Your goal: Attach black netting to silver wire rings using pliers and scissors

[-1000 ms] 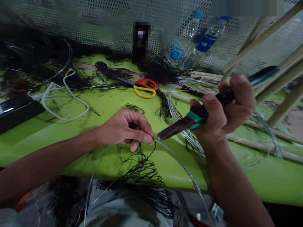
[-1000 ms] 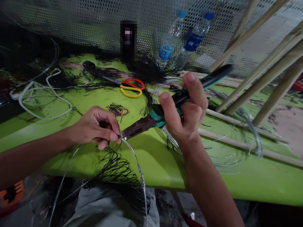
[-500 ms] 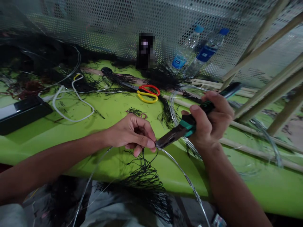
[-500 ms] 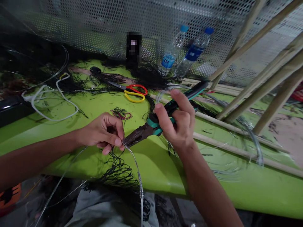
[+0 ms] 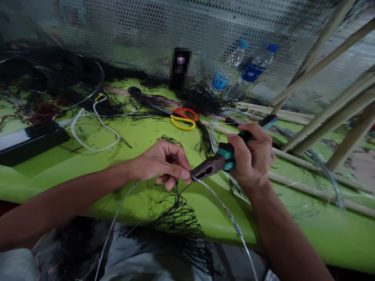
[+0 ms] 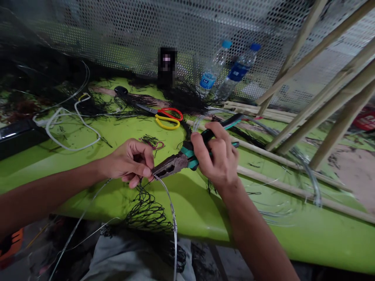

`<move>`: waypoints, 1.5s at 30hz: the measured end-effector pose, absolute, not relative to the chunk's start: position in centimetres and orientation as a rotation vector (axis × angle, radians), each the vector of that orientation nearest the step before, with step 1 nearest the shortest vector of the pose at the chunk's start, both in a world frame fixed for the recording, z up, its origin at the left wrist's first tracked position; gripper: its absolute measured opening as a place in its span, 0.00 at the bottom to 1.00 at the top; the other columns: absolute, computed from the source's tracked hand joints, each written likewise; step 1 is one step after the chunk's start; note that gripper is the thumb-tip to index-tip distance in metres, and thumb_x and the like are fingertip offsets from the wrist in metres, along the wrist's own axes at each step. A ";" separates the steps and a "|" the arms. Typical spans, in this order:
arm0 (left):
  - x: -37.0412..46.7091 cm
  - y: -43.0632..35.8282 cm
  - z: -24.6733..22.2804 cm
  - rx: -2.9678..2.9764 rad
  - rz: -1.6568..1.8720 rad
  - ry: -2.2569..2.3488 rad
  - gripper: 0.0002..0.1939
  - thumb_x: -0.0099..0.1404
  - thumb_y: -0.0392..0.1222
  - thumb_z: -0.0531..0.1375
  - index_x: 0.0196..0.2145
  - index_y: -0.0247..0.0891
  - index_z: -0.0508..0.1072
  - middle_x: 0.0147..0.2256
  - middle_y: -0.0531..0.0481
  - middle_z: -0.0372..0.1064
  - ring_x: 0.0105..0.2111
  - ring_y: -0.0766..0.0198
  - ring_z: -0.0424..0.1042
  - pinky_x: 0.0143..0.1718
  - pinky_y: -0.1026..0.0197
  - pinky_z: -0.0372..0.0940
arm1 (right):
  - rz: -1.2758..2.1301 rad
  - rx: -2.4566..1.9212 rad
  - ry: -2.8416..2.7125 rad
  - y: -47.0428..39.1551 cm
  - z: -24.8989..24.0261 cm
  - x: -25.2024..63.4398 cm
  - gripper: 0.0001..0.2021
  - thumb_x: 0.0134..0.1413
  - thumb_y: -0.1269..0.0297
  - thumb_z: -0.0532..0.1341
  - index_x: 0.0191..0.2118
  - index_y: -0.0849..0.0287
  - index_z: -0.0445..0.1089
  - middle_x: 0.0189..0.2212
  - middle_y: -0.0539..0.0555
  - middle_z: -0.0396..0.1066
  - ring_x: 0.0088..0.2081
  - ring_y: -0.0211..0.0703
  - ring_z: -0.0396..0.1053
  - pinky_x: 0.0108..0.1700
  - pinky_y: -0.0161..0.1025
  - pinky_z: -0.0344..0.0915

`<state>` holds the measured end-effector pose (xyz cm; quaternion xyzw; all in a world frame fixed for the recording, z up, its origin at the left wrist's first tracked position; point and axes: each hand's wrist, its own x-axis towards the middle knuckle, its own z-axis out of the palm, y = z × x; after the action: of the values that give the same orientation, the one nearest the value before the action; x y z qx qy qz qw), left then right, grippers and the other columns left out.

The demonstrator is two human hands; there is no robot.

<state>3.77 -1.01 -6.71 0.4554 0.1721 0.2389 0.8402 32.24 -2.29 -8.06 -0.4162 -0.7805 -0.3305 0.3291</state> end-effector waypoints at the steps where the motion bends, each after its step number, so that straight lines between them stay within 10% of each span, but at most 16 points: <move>1: 3.8 -1.0 -6.8 0.962 0.518 0.354 0.14 0.54 0.38 0.79 0.30 0.31 0.77 0.27 0.49 0.82 0.15 0.69 0.75 0.10 0.75 0.60 | -0.874 -1.090 -2.039 -2.3 -8.0 32.1 0.20 0.65 0.71 0.63 0.60 0.48 0.72 0.30 0.55 0.67 0.57 0.63 0.74 0.39 0.47 0.74; 23: 3.6 -1.7 -5.2 1.064 0.777 0.430 0.19 0.50 0.41 0.80 0.26 0.32 0.75 0.19 0.53 0.75 0.14 0.68 0.74 0.11 0.75 0.63 | -0.878 -1.034 -2.063 -2.5 -8.5 29.9 0.26 0.62 0.77 0.62 0.65 0.57 0.64 0.40 0.60 0.70 0.48 0.55 0.77 0.42 0.44 0.76; 45: 1.8 -2.4 -3.4 1.581 1.060 0.562 0.07 0.63 0.40 0.73 0.33 0.38 0.80 0.24 0.53 0.77 0.18 0.70 0.74 0.18 0.72 0.68 | -0.546 -1.168 -1.997 -3.7 -6.1 29.1 0.31 0.60 0.79 0.60 0.67 0.51 0.64 0.49 0.63 0.76 0.63 0.64 0.71 0.59 0.58 0.72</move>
<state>1.83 -2.38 -3.41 0.6669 0.2371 0.4471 0.5470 29.08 -3.68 -6.10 -0.4557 -0.7796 -0.2132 0.3730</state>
